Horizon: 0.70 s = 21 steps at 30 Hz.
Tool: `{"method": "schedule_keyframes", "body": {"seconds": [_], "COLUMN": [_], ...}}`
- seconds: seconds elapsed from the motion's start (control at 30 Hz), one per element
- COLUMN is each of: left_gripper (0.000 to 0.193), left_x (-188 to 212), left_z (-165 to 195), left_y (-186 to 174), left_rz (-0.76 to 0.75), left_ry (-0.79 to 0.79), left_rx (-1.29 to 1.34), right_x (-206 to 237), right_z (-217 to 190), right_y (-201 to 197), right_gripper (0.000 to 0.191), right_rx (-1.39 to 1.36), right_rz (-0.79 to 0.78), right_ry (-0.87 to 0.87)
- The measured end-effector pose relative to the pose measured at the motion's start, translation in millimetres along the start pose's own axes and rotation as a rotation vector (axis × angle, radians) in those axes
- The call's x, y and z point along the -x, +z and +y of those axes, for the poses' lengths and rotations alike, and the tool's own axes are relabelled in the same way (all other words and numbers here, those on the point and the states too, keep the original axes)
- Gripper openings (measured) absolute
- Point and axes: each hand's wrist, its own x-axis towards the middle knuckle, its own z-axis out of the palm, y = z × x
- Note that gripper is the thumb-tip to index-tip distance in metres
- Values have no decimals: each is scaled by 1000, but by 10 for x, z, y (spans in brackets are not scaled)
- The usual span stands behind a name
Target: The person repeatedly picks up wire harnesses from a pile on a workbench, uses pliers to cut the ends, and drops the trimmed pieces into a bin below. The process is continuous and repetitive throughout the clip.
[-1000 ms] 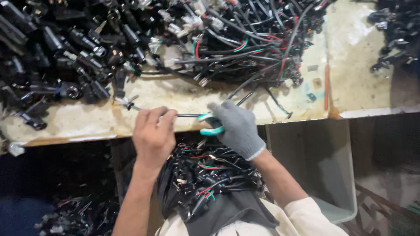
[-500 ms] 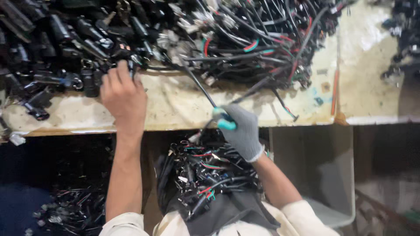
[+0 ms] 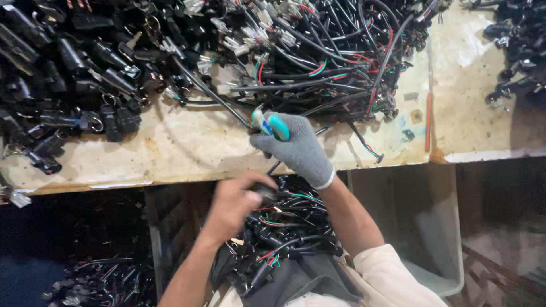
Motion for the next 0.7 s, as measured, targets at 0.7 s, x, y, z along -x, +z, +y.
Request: {"method": "schedule_keyframes", "body": {"seconds": [0.7], "left_gripper": [28], "left_x": [16], "left_z": [-22], "left_y": [-50], "left_rz": [167], "left_ry": [110], "left_rx": [-66], "right_x": [788], "right_z": [553], "right_y": [-630], "right_gripper": [45], "right_rx": [977], "right_rz": [150], "right_ry": [-428]}}
